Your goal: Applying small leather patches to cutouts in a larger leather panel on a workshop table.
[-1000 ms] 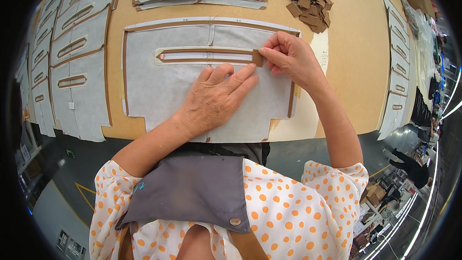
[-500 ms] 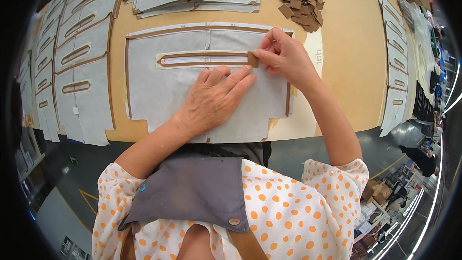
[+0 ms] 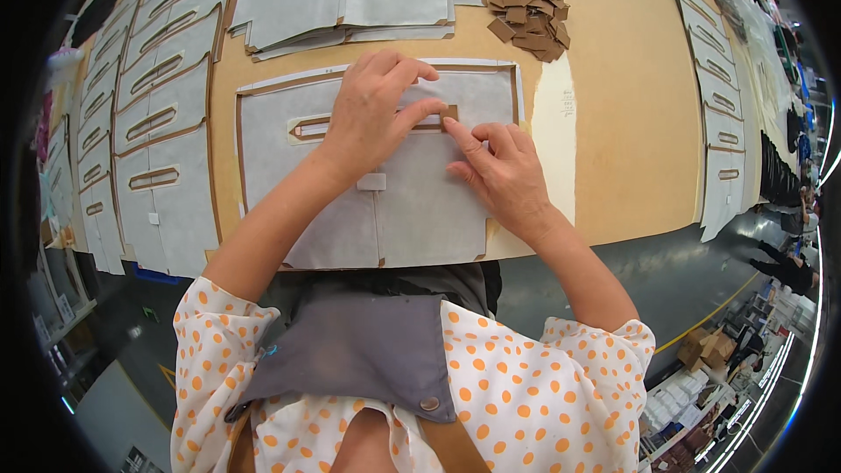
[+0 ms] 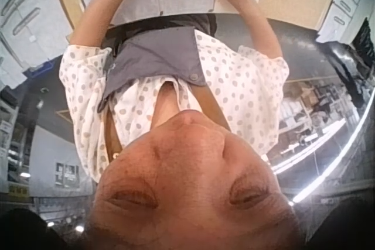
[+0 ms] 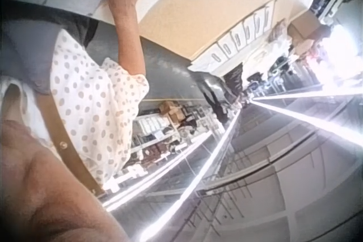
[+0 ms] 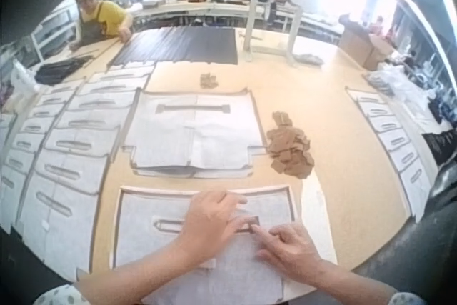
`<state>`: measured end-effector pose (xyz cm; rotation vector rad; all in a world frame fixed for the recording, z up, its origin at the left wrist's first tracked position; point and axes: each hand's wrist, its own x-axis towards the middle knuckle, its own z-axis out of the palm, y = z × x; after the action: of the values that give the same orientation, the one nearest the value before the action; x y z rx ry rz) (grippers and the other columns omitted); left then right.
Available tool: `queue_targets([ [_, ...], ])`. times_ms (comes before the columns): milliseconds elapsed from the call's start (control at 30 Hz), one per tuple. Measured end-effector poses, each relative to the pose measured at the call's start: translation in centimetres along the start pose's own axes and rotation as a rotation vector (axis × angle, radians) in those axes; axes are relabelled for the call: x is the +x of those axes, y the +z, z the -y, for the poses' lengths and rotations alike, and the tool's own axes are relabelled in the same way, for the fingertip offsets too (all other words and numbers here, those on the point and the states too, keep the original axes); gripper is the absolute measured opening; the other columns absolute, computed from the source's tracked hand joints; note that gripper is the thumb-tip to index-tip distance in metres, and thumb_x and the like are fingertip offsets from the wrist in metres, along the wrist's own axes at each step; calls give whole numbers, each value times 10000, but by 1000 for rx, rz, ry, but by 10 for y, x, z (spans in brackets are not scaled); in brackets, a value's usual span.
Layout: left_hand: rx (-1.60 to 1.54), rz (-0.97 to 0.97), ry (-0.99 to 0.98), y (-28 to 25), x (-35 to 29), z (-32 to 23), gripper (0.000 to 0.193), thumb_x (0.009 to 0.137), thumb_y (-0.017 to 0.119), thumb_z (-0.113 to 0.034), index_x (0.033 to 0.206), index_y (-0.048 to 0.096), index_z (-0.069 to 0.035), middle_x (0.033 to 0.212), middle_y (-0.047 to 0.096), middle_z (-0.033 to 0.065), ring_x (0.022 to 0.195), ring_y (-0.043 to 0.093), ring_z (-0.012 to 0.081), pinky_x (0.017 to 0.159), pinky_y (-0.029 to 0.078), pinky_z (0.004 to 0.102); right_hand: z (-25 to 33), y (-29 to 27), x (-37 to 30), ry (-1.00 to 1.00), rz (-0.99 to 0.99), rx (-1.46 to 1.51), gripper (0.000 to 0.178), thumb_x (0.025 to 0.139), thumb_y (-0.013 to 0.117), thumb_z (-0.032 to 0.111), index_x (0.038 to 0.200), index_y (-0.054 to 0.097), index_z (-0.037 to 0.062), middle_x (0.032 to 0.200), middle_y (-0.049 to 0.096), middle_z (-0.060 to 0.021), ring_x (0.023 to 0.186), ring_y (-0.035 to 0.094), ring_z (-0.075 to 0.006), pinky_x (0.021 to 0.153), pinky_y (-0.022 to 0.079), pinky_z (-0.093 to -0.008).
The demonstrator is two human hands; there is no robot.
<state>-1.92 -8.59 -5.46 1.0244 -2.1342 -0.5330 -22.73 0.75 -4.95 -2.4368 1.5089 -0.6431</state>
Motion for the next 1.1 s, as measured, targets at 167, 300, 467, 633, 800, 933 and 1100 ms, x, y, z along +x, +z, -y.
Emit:
queue_targets([
  [167, 89, 58, -44, 9, 13, -3, 373, 747, 838, -295, 1028, 664, -122, 1009, 572, 60, 1021, 528, 288, 891, 406, 418, 1, 3, 1, -17, 1, -95, 545, 820, 776, 236, 1339, 648, 126, 999, 537, -10, 882, 514, -192, 803, 431, -357],
  [300, 150, 124, -126, 6, 17, -8, 394, 723, 851, -312, 1021, 659, -138, 1034, 561, 62, 1051, 507, 293, 910, 389, 421, 1, 5, -2, -36, -13, -143, 538, 815, 781, 239, 1327, 658, 127, 992, 530, -6, 891, 516, -186, 779, 414, -350],
  [467, 150, 112, -115, 5, 14, -10, 401, 721, 853, -310, 1024, 656, -137, 1035, 562, 63, 1053, 505, 297, 910, 391, 420, -1, 0, -4, -35, -48, -21, 384, 860, 761, 199, 1228, 693, 114, 1011, 599, -30, 842, 565, -210, 767, 462, -353],
  [633, 166, 57, -97, -1, 7, -17, 384, 752, 841, -313, 1033, 658, -126, 1024, 559, 61, 1033, 508, 280, 906, 390, 411, -44, -37, 47, 283, -359, 174, 200, 912, 719, 165, 1072, 678, 53, 1060, 673, -94, 826, 622, -255, 736, 523, -358],
  [800, 83, 28, -111, -13, -3, -31, 340, 800, 825, -329, 1031, 693, -116, 973, 530, 42, 971, 497, 244, 883, 377, 386, -102, -40, 105, 419, -383, -8, 248, 934, 685, 249, 1096, 657, 62, 1085, 680, -102, 1000, 632, -283, 850, 517, -397],
  [933, 92, 18, -131, -28, -14, -30, 306, 810, 821, -313, 1014, 707, -115, 965, 526, 38, 962, 493, 237, 873, 379, 379, -121, -31, 136, 337, -373, -238, 357, 901, 715, 352, 1119, 652, 76, 1085, 675, -96, 1055, 613, -291, 891, 506, -404],
  [1100, 99, 9, -172, -41, -31, -24, 259, 812, 812, -240, 1017, 715, -114, 964, 528, 38, 957, 495, 239, 860, 388, 375, -139, -32, 153, 329, -98, -312, 511, 801, 784, 459, 1137, 656, 96, 1087, 663, -84, 1080, 606, -288, 914, 495, -419],
])
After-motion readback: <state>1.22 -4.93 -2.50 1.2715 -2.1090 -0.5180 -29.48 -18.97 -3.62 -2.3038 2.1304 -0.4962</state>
